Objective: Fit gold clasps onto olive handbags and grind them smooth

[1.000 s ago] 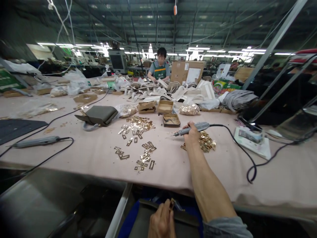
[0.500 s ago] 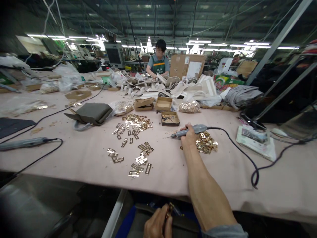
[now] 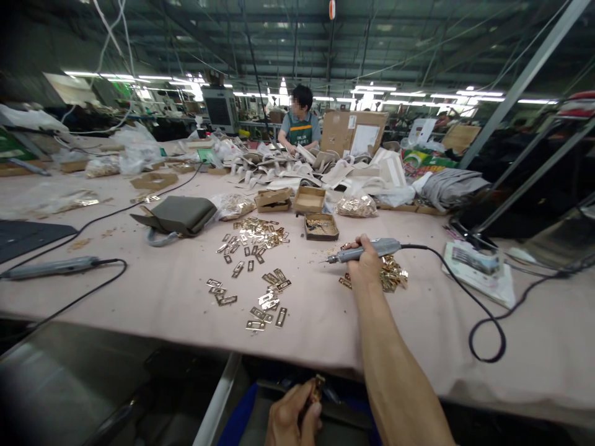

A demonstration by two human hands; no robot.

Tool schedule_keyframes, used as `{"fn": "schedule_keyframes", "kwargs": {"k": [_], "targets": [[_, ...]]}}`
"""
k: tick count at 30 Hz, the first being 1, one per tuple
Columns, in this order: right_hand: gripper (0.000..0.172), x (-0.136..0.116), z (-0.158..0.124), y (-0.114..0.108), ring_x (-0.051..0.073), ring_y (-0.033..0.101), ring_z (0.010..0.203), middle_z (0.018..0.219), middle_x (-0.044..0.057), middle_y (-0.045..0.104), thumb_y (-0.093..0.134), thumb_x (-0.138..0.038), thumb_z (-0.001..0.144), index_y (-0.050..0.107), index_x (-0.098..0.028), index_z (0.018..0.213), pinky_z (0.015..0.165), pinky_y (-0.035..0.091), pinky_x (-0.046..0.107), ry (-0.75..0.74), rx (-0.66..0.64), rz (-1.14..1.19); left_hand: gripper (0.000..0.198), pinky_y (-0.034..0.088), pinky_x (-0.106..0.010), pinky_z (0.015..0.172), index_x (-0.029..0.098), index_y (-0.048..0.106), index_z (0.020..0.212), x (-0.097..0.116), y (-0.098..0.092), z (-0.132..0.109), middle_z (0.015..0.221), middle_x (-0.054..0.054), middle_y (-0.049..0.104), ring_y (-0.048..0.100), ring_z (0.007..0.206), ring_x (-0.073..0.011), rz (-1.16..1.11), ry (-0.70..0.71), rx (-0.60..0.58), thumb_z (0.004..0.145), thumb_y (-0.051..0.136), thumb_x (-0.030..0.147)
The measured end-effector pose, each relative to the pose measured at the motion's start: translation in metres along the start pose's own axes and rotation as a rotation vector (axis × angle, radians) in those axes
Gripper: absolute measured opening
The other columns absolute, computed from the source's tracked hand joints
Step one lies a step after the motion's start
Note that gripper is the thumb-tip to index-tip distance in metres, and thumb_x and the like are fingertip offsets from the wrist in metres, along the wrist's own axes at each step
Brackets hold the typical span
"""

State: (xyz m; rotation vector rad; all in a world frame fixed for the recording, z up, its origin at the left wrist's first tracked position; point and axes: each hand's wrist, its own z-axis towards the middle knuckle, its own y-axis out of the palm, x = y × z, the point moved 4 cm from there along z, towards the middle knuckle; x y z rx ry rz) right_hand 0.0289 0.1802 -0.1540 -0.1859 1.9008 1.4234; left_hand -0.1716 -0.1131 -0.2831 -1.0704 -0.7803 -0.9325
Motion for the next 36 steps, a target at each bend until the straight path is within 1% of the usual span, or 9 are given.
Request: {"fn": "schedule_keyframes", "kwargs": {"k": [3,5,8,10,13,17,22,27,36], "targets": [[0.030,-0.023,-0.026,0.004,0.005,0.052,0.054,0.074,-0.009,0.055,0.081,-0.021,0.084,0.051,-0.021,0.086,0.061,0.058,0.025,-0.005,-0.069,-0.001,0.036,0.057,-0.028,0.056,0.017,0.078,0.115,0.007,-0.002,0.010,0.082,-0.011,0.071,0.069,0.063,-0.0233,-0.185,-0.110,-0.140,0.102,0.051,0.036],[0.030,-0.038,-0.051,0.000,0.006,0.053,0.055,0.076,-0.008,0.056,0.082,-0.019,0.082,0.052,-0.020,0.086,0.062,0.058,0.025,0.006,-0.103,0.006,0.034,0.054,-0.026,0.053,0.014,0.079,0.105,0.015,-0.004,0.016,0.073,-0.009,0.069,0.067,0.058,-0.0218,-0.291,-0.228,-0.214,0.100,0.052,0.035],[0.031,-0.054,-0.101,-0.015,0.005,0.052,0.058,0.079,-0.007,0.057,0.084,-0.018,0.079,0.055,-0.019,0.087,0.062,0.056,0.024,0.026,-0.146,-0.006,0.028,0.049,-0.025,0.050,0.011,0.077,0.089,0.026,-0.011,0.022,0.057,-0.006,0.065,0.064,0.052,-0.0212,-0.381,-0.430,-0.225,0.094,0.060,0.033],[0.031,-0.059,-0.137,-0.031,0.004,0.051,0.059,0.081,-0.006,0.057,0.085,-0.015,0.076,0.056,-0.019,0.089,0.062,0.055,0.022,0.046,-0.156,-0.024,0.026,0.048,-0.023,0.050,0.010,0.078,0.088,0.031,-0.014,0.023,0.057,-0.006,0.066,0.065,0.052,-0.0203,-0.410,-0.445,-0.213,0.091,0.064,0.031],[0.034,-0.060,-0.185,-0.053,0.005,0.050,0.059,0.082,-0.006,0.057,0.085,-0.013,0.071,0.057,-0.020,0.089,0.060,0.053,0.021,0.076,-0.136,-0.056,0.024,0.052,-0.022,0.052,0.009,0.079,0.095,0.028,-0.013,0.020,0.064,-0.007,0.070,0.068,0.054,-0.0195,-0.464,-0.461,-0.239,0.090,0.060,0.022],[0.035,-0.055,-0.227,-0.074,0.007,0.049,0.060,0.077,-0.006,0.055,0.086,-0.014,0.068,0.058,-0.021,0.088,0.059,0.050,0.022,0.060,-0.111,-0.120,0.024,0.055,-0.021,0.052,0.007,0.079,0.099,0.023,-0.009,0.016,0.067,-0.008,0.071,0.070,0.056,-0.0193,-0.489,-0.470,-0.264,0.092,0.057,0.013],[0.034,-0.046,-0.245,-0.081,0.008,0.047,0.058,0.072,-0.006,0.053,0.086,-0.017,0.068,0.058,-0.022,0.087,0.059,0.048,0.025,0.028,-0.150,-0.165,0.025,0.057,-0.021,0.051,0.002,0.077,0.104,0.019,-0.006,0.017,0.066,-0.009,0.071,0.070,0.054,-0.0191,-0.537,-0.521,-0.264,0.092,0.055,0.004],[0.032,-0.041,-0.250,-0.079,0.010,0.047,0.056,0.067,-0.006,0.052,0.085,-0.021,0.069,0.058,-0.022,0.086,0.059,0.046,0.027,0.009,-0.213,-0.231,0.024,0.059,-0.022,0.050,0.001,0.077,0.106,0.018,-0.007,0.017,0.064,-0.008,0.070,0.070,0.052,-0.0197,-0.562,-0.562,-0.243,0.092,0.058,0.001],[0.028,-0.035,-0.253,-0.078,0.010,0.048,0.056,0.067,-0.005,0.054,0.084,-0.022,0.070,0.059,-0.021,0.083,0.058,0.046,0.028,-0.017,-0.236,-0.279,0.024,0.059,-0.021,0.049,-0.001,0.077,0.107,0.020,-0.010,0.017,0.063,-0.009,0.070,0.069,0.051,-0.0188,-0.586,-0.588,-0.229,0.092,0.058,-0.001]]}}
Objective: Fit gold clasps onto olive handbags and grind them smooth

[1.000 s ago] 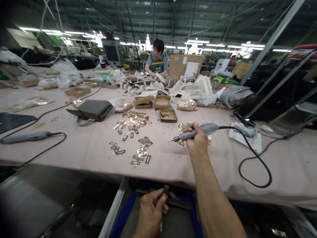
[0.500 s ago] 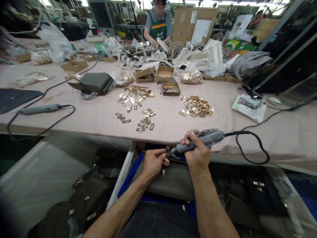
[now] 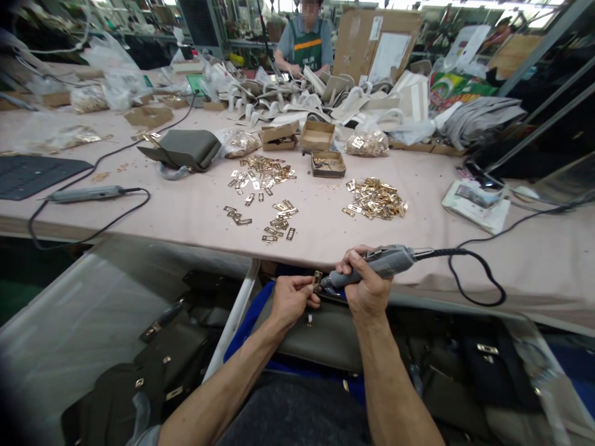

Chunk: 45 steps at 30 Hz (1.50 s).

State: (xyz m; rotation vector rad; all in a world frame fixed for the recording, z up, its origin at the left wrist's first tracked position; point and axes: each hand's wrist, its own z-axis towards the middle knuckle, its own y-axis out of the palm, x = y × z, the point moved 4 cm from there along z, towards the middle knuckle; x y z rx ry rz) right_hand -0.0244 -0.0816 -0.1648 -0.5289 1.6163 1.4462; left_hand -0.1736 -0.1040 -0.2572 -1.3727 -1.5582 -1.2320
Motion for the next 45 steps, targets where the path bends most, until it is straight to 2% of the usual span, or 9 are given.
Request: {"fn": "schedule_keyframes", "kwargs": {"k": [11,17,27,29,34,37,39,43,45], "targets": [[0.022,-0.003,-0.007,0.009,0.011,0.049,0.055,0.065,-0.003,0.056,0.082,-0.020,0.074,0.061,-0.020,0.084,0.058,0.044,0.029,-0.075,-0.028,-0.032,0.027,0.059,-0.022,0.049,0.001,0.078,0.108,-0.005,-0.001,0.003,0.062,-0.009,0.070,0.070,0.051,-0.0202,0.010,-0.024,-0.010,0.092,0.056,-0.002],[0.014,-0.004,-0.013,0.018,0.012,0.051,0.052,0.064,-0.003,0.057,0.078,-0.019,0.079,0.065,-0.019,0.083,0.056,0.044,0.030,-0.180,-0.084,-0.101,0.026,0.059,-0.022,0.049,0.003,0.079,0.104,-0.002,-0.001,0.001,0.062,-0.009,0.070,0.069,0.050,-0.0199,0.026,-0.028,-0.007,0.091,0.057,-0.002],[0.010,0.000,-0.024,0.023,0.013,0.056,0.053,0.067,-0.001,0.061,0.079,-0.021,0.081,0.069,-0.018,0.083,0.056,0.049,0.032,-0.255,-0.166,-0.282,0.028,0.058,-0.021,0.047,0.007,0.081,0.098,0.001,0.001,0.000,0.061,-0.007,0.070,0.068,0.049,-0.0184,0.052,-0.016,-0.003,0.089,0.056,-0.002],[0.012,0.002,-0.023,0.025,0.014,0.057,0.052,0.065,-0.001,0.060,0.080,-0.021,0.080,0.069,-0.018,0.082,0.054,0.049,0.032,-0.255,-0.128,-0.313,0.029,0.058,-0.021,0.047,0.007,0.081,0.096,0.001,0.001,0.000,0.060,-0.006,0.070,0.067,0.048,-0.0186,0.061,-0.014,0.000,0.088,0.055,-0.003],[0.016,0.009,-0.019,0.027,0.014,0.058,0.051,0.066,-0.001,0.061,0.083,-0.022,0.077,0.068,-0.017,0.081,0.052,0.048,0.031,-0.308,0.120,-0.291,0.025,0.060,-0.024,0.048,0.006,0.080,0.090,0.000,0.001,0.002,0.060,-0.007,0.069,0.068,0.049,-0.0204,0.077,-0.012,0.017,0.088,0.056,-0.002],[0.017,0.008,-0.019,0.024,0.013,0.058,0.052,0.067,-0.002,0.061,0.083,-0.023,0.077,0.068,-0.017,0.083,0.053,0.049,0.031,-0.318,0.163,-0.283,0.025,0.060,-0.024,0.048,0.006,0.080,0.091,0.001,0.001,0.002,0.059,-0.007,0.069,0.068,0.049,-0.0203,0.089,-0.016,0.019,0.088,0.057,-0.003],[0.016,0.005,-0.017,0.021,0.014,0.058,0.052,0.066,-0.001,0.061,0.082,-0.024,0.078,0.069,-0.018,0.083,0.052,0.049,0.030,-0.275,0.032,-0.328,0.026,0.059,-0.023,0.047,0.007,0.080,0.090,0.002,0.001,0.001,0.058,-0.006,0.069,0.067,0.047,-0.0196,0.097,-0.015,0.017,0.087,0.056,-0.004],[0.016,0.003,-0.019,0.022,0.017,0.061,0.061,0.072,0.002,0.065,0.085,-0.027,0.075,0.072,-0.018,0.080,0.056,0.052,0.032,-0.152,-0.428,-0.475,0.028,0.057,-0.019,0.044,0.008,0.080,0.082,0.007,0.001,-0.002,0.057,-0.004,0.068,0.067,0.046,-0.0180,0.110,0.005,0.020,0.085,0.056,-0.006],[0.016,0.004,-0.020,0.023,0.017,0.061,0.063,0.073,0.002,0.066,0.085,-0.028,0.075,0.073,-0.018,0.079,0.058,0.053,0.032,-0.167,-0.442,-0.499,0.028,0.056,-0.019,0.044,0.009,0.080,0.081,0.007,0.001,-0.002,0.056,-0.004,0.068,0.066,0.046,-0.0178,0.108,0.006,0.024,0.085,0.056,-0.006]]}}
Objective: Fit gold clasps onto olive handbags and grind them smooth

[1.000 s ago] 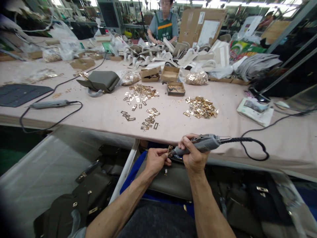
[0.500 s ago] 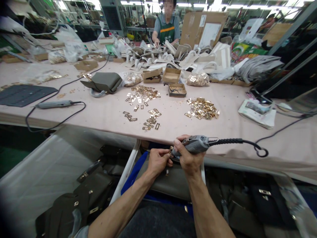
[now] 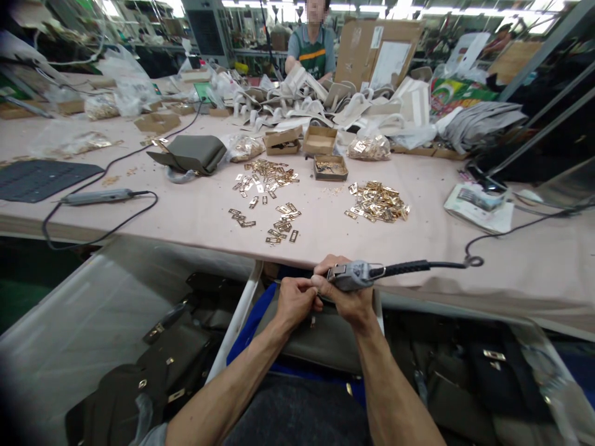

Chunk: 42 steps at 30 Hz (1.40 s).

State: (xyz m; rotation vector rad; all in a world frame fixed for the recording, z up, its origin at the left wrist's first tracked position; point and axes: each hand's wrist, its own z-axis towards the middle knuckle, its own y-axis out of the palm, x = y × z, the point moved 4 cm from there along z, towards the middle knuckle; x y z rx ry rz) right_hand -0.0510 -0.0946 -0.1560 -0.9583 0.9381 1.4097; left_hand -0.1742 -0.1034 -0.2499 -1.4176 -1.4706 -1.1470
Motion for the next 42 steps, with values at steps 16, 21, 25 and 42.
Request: {"fn": "schedule_keyframes", "kwargs": {"k": [16,21,25,42], "targets": [[0.016,0.003,-0.001,0.003,0.016,0.062,0.063,0.078,0.003,0.067,0.086,-0.024,0.075,0.074,-0.018,0.083,0.055,0.052,0.031,-0.024,0.244,-0.023,0.026,0.058,-0.023,0.047,0.008,0.081,0.091,-0.005,0.000,0.001,0.058,-0.006,0.069,0.067,0.048,-0.0195,-0.035,-0.026,-0.011,0.084,0.058,-0.001],[0.012,-0.002,0.001,0.008,0.016,0.062,0.067,0.075,0.002,0.067,0.084,-0.021,0.077,0.073,-0.018,0.079,0.057,0.050,0.029,-0.051,0.160,-0.084,0.031,0.060,-0.025,0.050,0.008,0.081,0.089,-0.004,-0.001,0.001,0.060,-0.007,0.070,0.068,0.049,-0.0201,-0.049,-0.026,-0.017,0.082,0.052,-0.001],[0.014,-0.004,0.003,0.008,0.015,0.060,0.063,0.073,0.003,0.067,0.085,-0.023,0.077,0.072,-0.017,0.077,0.055,0.049,0.029,-0.038,0.101,-0.095,0.026,0.058,-0.023,0.049,0.008,0.078,0.082,-0.003,0.000,0.000,0.059,-0.007,0.069,0.066,0.048,-0.0188,-0.066,-0.015,-0.014,0.083,0.053,0.000],[0.024,-0.055,0.021,-0.038,0.006,0.036,0.043,0.063,-0.006,0.054,0.087,-0.030,0.067,0.071,-0.024,0.084,0.045,0.039,0.023,-0.084,0.124,0.540,0.025,0.061,-0.027,0.057,0.008,0.076,0.100,-0.006,0.001,-0.017,0.071,-0.009,0.072,0.071,0.059,-0.0210,-0.166,0.070,-0.112,0.083,0.075,0.026]]}}
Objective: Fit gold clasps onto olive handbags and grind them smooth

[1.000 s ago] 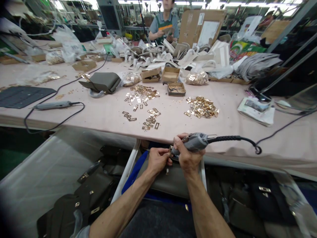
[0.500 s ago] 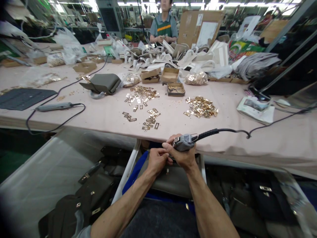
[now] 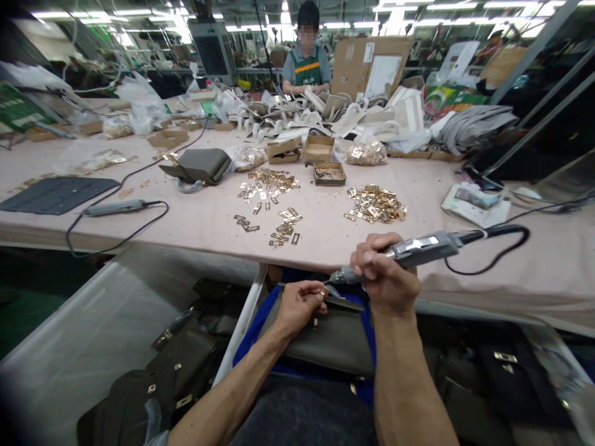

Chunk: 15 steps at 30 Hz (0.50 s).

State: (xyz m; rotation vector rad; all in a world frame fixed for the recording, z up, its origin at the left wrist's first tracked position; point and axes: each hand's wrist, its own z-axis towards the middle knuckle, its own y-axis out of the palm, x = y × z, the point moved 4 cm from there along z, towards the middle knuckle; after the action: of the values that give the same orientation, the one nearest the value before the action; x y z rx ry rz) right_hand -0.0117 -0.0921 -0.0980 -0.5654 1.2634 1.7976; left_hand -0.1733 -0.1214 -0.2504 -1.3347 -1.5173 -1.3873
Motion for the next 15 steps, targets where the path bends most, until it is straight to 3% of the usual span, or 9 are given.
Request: {"fn": "schedule_keyframes", "kwargs": {"k": [5,8,11,13,15], "targets": [[0.026,-0.002,0.019,-0.067,0.005,0.041,0.051,0.073,-0.004,0.054,0.084,-0.021,0.067,0.060,-0.018,0.075,0.050,0.044,0.023,0.018,0.400,0.093,0.027,0.053,-0.021,0.047,0.007,0.078,0.088,0.017,-0.009,-0.018,0.057,-0.007,0.066,0.062,0.045,-0.0166,0.022,0.113,0.073,0.081,0.076,0.033],[0.019,0.010,0.036,-0.117,0.005,0.048,0.053,0.077,-0.002,0.058,0.077,-0.010,0.072,0.059,-0.017,0.075,0.052,0.047,0.024,-0.006,0.639,0.114,0.028,0.053,-0.023,0.045,0.007,0.077,0.079,0.025,-0.017,-0.025,0.059,-0.010,0.068,0.060,0.044,-0.0165,-0.042,0.101,0.182,0.075,0.079,0.034],[0.025,0.026,0.052,-0.154,0.007,0.053,0.054,0.072,0.000,0.058,0.065,0.007,0.075,0.057,-0.016,0.067,0.055,0.049,0.027,0.071,0.857,0.115,0.033,0.056,-0.025,0.046,0.006,0.076,0.079,0.031,-0.025,-0.029,0.067,-0.013,0.071,0.063,0.049,-0.0188,-0.101,0.073,0.278,0.069,0.084,0.038],[0.030,0.034,0.059,-0.169,0.011,0.056,0.054,0.066,0.001,0.058,0.059,0.012,0.075,0.056,-0.016,0.062,0.056,0.052,0.032,0.087,0.953,0.117,0.036,0.055,-0.024,0.045,0.006,0.075,0.080,0.037,-0.030,-0.032,0.072,-0.015,0.072,0.063,0.050,-0.0180,-0.126,0.083,0.299,0.068,0.087,0.039],[0.034,0.039,0.065,-0.177,0.015,0.058,0.053,0.061,0.002,0.058,0.058,0.014,0.074,0.056,-0.016,0.058,0.055,0.053,0.037,0.025,0.950,0.091,0.036,0.051,-0.022,0.043,0.007,0.074,0.082,0.046,-0.035,-0.038,0.075,-0.014,0.072,0.058,0.047,-0.0145,-0.135,0.149,0.290,0.071,0.088,0.038]]}}
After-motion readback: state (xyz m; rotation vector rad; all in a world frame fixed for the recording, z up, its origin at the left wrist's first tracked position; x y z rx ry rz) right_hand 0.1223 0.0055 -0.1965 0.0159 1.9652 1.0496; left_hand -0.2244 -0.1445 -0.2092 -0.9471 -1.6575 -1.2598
